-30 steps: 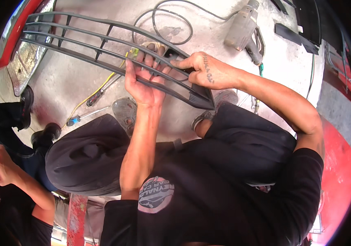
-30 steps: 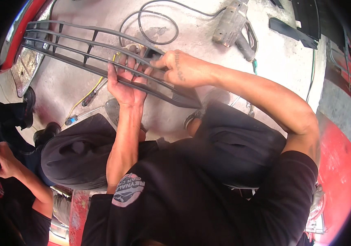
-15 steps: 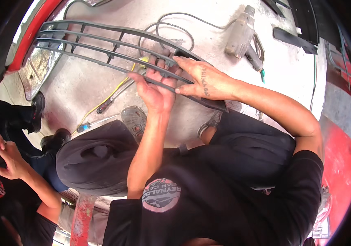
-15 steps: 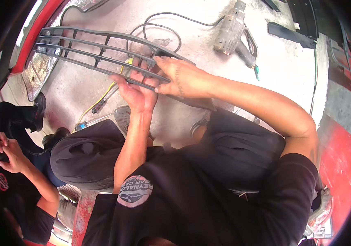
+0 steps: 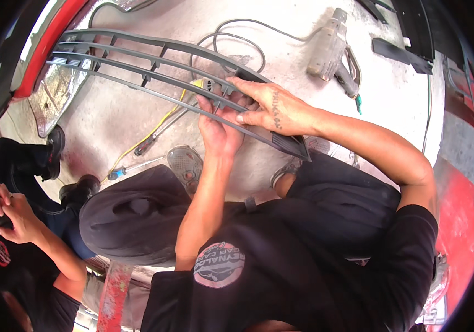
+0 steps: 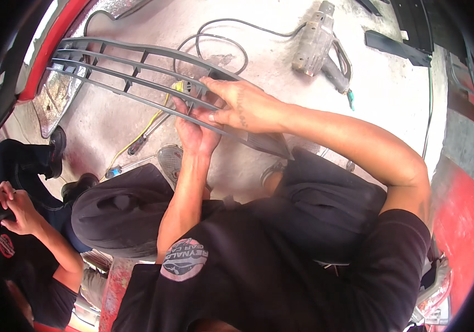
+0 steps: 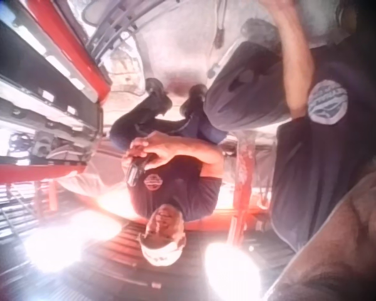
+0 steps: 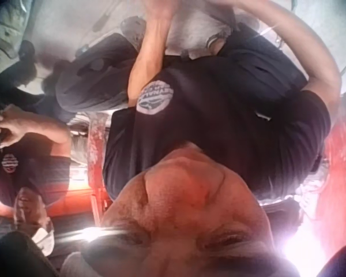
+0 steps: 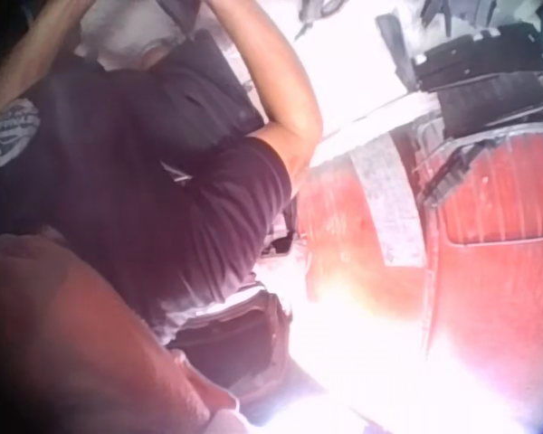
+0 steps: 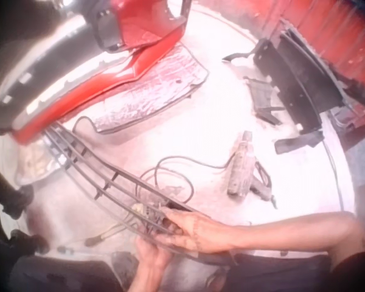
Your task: The person manipulates a plastic car grille by hand and applies heat with a heat gun to various sections of the component to reshape or repair it.
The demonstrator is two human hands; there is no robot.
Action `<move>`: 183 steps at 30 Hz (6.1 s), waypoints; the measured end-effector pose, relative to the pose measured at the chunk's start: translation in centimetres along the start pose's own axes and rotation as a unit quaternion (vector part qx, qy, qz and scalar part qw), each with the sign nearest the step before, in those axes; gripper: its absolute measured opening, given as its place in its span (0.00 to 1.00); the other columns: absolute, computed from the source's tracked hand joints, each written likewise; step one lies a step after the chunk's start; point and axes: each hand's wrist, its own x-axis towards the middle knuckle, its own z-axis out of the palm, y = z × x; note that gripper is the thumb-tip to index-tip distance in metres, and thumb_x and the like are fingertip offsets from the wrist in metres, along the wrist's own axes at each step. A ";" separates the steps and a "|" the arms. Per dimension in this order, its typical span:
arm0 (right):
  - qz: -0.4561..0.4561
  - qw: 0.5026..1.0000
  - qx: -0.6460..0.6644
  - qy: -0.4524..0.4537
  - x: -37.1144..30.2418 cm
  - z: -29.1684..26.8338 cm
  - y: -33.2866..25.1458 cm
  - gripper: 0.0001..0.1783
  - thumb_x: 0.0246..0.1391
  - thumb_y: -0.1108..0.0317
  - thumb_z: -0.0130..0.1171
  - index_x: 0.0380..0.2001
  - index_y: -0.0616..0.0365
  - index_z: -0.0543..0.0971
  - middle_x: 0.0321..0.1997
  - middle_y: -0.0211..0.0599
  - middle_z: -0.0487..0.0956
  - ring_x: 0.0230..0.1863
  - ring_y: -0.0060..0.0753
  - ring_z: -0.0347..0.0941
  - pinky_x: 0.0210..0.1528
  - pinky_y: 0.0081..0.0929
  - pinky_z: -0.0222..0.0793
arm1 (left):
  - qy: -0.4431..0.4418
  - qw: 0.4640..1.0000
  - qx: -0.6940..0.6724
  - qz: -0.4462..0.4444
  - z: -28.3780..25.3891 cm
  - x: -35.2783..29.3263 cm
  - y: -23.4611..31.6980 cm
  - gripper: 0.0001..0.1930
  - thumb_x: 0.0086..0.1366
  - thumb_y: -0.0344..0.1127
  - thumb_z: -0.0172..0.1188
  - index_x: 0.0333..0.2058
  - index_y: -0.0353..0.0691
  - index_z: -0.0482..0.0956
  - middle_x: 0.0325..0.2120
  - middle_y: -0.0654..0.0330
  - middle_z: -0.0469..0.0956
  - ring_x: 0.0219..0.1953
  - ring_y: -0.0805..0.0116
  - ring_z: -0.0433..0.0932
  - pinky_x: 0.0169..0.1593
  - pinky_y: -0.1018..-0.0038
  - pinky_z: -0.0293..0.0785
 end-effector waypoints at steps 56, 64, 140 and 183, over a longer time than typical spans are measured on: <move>0.025 0.968 0.218 -0.122 5.1 -1.0 1.3 0.32 0.74 0.46 0.41 0.71 0.55 0.65 0.56 0.43 0.81 0.53 0.32 0.78 0.60 0.31 0.71 | 0.094 0.984 0.137 0.069 1.2 -2.7 1.9 0.18 0.71 0.42 0.55 0.54 0.37 0.73 0.55 0.55 0.75 0.62 0.54 0.69 0.64 0.41 0.64; 0.036 0.950 0.281 -0.133 5.2 0.2 0.4 0.34 0.74 0.44 0.39 0.71 0.55 0.64 0.55 0.40 0.81 0.47 0.34 0.81 0.48 0.37 0.84 | 0.097 0.981 0.149 0.072 0.8 -2.8 2.1 0.22 0.74 0.43 0.52 0.59 0.33 0.70 0.58 0.51 0.73 0.62 0.51 0.69 0.65 0.41 0.64; 0.103 0.973 0.043 0.201 -6.1 0.2 3.1 0.19 0.72 0.55 0.44 0.37 0.63 0.67 0.24 0.62 0.70 0.30 0.67 0.69 0.36 0.52 0.62 | -0.147 0.978 -0.124 -0.086 0.1 2.6 -0.2 0.31 0.67 0.61 0.57 0.58 0.44 0.76 0.63 0.46 0.68 0.61 0.46 0.67 0.68 0.44 0.58; -0.023 0.979 0.016 0.204 -3.1 -6.4 2.4 0.22 0.64 0.54 0.58 0.53 0.55 0.69 0.32 0.48 0.80 0.33 0.42 0.74 0.38 0.42 0.67 | 0.187 0.912 0.337 0.138 3.9 -0.3 0.2 0.36 0.72 0.57 0.56 0.67 0.38 0.58 0.62 0.46 0.67 0.55 0.45 0.76 0.55 0.46 0.72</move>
